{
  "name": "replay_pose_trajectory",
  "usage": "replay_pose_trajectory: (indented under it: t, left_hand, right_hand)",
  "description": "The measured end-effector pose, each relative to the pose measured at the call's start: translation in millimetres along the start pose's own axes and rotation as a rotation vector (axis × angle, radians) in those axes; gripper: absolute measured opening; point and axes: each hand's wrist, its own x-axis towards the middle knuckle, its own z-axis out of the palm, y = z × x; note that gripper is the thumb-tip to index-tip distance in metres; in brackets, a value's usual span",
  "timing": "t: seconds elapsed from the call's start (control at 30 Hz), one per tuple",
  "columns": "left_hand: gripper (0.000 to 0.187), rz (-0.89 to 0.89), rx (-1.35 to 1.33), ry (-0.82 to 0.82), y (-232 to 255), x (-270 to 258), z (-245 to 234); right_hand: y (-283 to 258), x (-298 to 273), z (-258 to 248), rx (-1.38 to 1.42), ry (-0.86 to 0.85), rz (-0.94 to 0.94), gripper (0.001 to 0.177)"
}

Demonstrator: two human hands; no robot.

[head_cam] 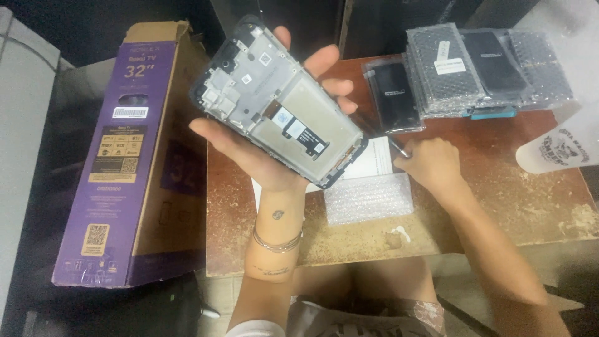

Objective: Unboxing a mobile phone screen assembly, cleaning it thoroughly with a brush, and then placing it back into its protective packaging and box.

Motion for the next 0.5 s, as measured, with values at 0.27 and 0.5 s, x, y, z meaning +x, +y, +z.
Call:
replay_pose_trajectory:
  t: [0.27,0.5]
  left_hand:
    - [0.094,0.112,-0.021,-0.006,1,-2,3]
    - [0.096,0.373,0.103,0.03,-10,-7,13]
  right_hand:
    - [-9,-66,-96,0.9,0.604,-0.165,0.007]
    - [-44,-109,-104,0.967,0.846,-0.595,0.023]
